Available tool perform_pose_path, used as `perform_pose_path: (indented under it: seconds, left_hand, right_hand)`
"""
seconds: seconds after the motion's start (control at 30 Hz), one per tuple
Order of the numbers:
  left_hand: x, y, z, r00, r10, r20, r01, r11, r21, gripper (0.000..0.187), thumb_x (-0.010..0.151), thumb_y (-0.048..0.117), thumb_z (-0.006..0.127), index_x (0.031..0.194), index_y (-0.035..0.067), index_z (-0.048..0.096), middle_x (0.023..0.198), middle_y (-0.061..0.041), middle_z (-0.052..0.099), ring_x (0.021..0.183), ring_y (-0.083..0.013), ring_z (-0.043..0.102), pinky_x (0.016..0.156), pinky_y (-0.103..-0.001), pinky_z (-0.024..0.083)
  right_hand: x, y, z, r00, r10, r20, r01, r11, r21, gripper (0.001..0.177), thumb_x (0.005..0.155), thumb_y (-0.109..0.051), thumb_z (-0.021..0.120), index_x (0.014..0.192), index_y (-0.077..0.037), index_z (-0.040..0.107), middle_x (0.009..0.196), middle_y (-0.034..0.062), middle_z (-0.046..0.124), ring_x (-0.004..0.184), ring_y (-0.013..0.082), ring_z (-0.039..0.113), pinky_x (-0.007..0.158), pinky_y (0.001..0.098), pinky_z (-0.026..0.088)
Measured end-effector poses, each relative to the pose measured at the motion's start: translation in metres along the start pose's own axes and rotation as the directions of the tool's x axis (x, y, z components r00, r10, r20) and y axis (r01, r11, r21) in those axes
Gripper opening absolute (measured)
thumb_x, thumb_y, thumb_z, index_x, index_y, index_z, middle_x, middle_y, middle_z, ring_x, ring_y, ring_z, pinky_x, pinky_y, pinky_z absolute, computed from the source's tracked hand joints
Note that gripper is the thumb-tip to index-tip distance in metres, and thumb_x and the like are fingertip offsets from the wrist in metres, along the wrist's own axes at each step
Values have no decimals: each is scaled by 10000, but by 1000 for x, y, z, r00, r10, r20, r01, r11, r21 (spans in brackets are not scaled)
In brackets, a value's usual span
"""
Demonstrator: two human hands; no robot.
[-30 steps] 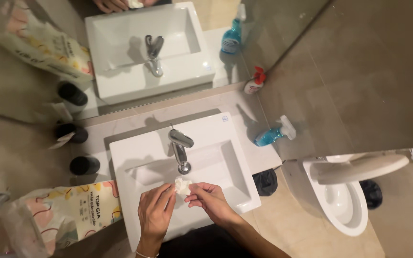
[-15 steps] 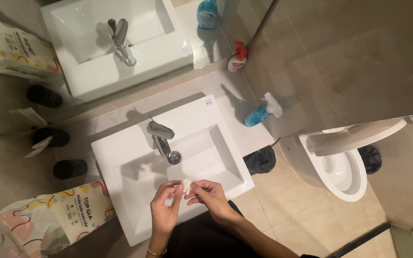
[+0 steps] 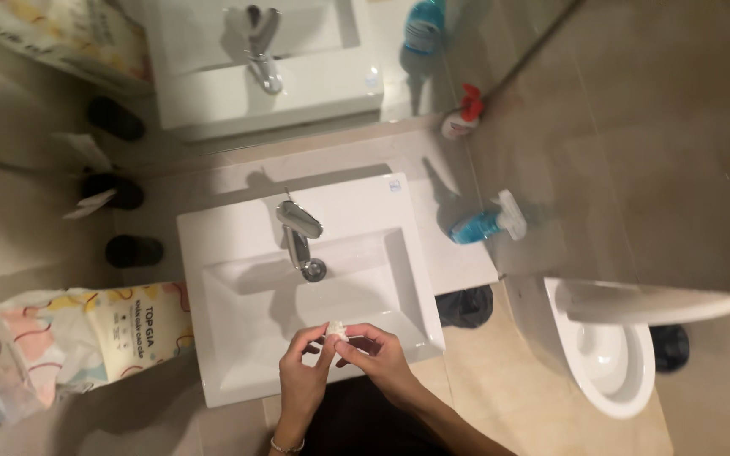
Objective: The person cleans a bathroom sink and mirror using paper towels and a spray bottle. They wipe the faucet, sink basin, and countertop, then spray the mirror and wipe it clean. The person also wipes the wall tiles and the hairdryer holder.
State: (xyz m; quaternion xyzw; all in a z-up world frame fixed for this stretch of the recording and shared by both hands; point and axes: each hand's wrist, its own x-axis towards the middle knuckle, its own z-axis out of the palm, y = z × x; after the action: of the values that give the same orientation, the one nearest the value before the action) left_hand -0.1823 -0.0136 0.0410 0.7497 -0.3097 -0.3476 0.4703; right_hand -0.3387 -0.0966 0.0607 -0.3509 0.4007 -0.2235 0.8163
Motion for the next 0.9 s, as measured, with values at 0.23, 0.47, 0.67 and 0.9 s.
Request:
perform_pose_path:
  seconds: [0.23,0.47,0.67,0.9]
  left_hand:
    - [-15,-24,-2,985,-173,17,170,933,-316,209,1007,170,815,1143,13,835,1072,-41,860,928,-135,742,815,-317,576]
    - [-42,-18,-39,996,89,30,-81,973,-216,250,1031,185,775,1196,7,833,1127,-40,815,937,-138,762,775,-300,535]
    - [-96,-72,-93,999,6,-44,-19,955,-295,313,1058,214,755,1309,29,786,1096,-69,842,906,-117,762,742,-267,587]
    - [-144,-193,-157,949,-245,-200,133,883,-450,383,1057,255,741,1349,7,752,1149,-92,863,994,-105,771,919,-267,614]
  right_hand:
    - [1,6,0,996,-44,82,53,993,-109,284,1016,-134,812,1218,59,765,1142,99,819,1012,167,760,910,359,638]
    - [-10,51,6,998,-57,13,59,965,-255,293,1009,-175,797,1184,59,811,1064,118,843,892,178,767,851,341,633]
    - [-21,92,34,982,-186,-37,100,676,-730,328,970,-260,822,1183,-11,821,1068,83,863,894,161,820,788,326,650]
    - [-22,125,69,907,-404,121,266,324,-908,266,985,-214,816,1154,-9,809,1062,155,810,844,279,792,734,393,633]
